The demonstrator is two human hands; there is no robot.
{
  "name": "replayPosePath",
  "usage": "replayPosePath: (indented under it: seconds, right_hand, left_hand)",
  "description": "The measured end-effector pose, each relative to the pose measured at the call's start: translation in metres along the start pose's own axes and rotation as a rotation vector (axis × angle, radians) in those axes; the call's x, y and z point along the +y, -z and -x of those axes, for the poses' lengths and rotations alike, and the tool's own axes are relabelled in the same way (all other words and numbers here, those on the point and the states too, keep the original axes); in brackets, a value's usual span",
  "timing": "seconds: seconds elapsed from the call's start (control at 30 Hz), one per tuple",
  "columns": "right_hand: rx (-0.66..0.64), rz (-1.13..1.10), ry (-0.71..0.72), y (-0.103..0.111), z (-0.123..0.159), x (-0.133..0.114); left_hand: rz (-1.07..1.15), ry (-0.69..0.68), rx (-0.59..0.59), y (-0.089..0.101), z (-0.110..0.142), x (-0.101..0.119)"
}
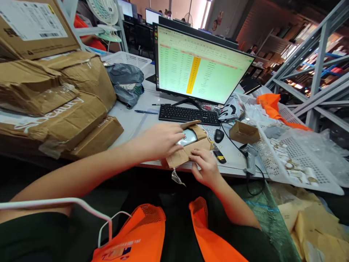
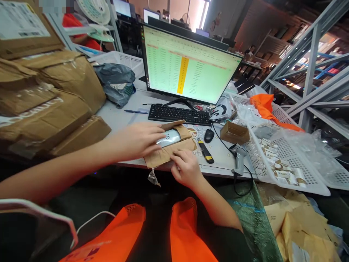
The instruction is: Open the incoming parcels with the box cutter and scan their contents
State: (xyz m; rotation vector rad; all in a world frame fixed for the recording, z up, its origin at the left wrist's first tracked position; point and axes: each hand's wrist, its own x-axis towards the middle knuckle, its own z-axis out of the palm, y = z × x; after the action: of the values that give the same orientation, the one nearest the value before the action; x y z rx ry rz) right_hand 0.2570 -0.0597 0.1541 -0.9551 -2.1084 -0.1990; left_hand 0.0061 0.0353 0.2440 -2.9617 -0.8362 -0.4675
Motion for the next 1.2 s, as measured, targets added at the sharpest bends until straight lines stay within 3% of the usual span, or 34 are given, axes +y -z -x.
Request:
replayPosePath:
  seconds: [0.07, 0.13, 0.27, 0.37, 0.47, 0.53, 0.63, 0.77, 0.87, 0.97, 1.1, 1.2]
  right_hand:
    - [-0.149, 0.049, -0.13, 0.023, -0.03, 0.006]
    - [-0.28, 0.163, -0.3, 0.036, -0.063, 0.021]
    - [-0.614, 0.257, -0.576, 0.025, -0.116, 0.056]
    - [-0.759, 0.156, -0.633, 0.02, -0.128, 0.068]
    - [-0.782, -0.05, -0.628, 0.032, -0.116, 0.072]
    - [-0.79, -0.203, -0.654, 0.041, -0.1, 0.076]
    - [-0.741, -0.363, -0.712, 0.045, -0.073, 0.08]
    - [-0.568, -0.421, -0.76, 0.035, -0.047, 0.078]
    - [-0.495, -0.386, -0.716, 0.028, -0.039, 0.073]
    - [-0.418, -0.405, -0.673, 0.02, -0.032, 0.071]
    - [-0.324, -0.487, -0.649, 0.0, -0.014, 0.076]
    - [-0.272, -0.615, -0.522, -0.023, 0.004, 0.081]
  left_hand:
    - [0.001, -0.033, 0.024, -0.018, 0.016, 0.014]
    - [0.018, 0.018, 0.14, -0.039, 0.029, 0.016]
    - [0.08, 0.139, 0.509, -0.075, 0.05, 0.008]
    - [0.067, 0.329, 0.631, -0.091, 0.069, 0.007]
    - [0.051, 0.448, 0.618, -0.087, 0.086, 0.006]
    - [0.063, 0.427, 0.548, -0.068, 0.092, 0.005]
    - [0.075, 0.332, 0.277, -0.023, 0.086, 0.006]
    - [0.02, 0.265, -0.137, 0.021, 0.036, 0.024]
    - [0.013, 0.215, -0.321, 0.023, -0.016, 0.044]
    - [-0.044, 0.209, -0.448, 0.013, -0.046, 0.053]
    - [-0.087, 0.246, -0.565, 0.006, -0.046, 0.046]
    - [-0.062, 0.232, -0.591, 0.005, -0.038, 0.031]
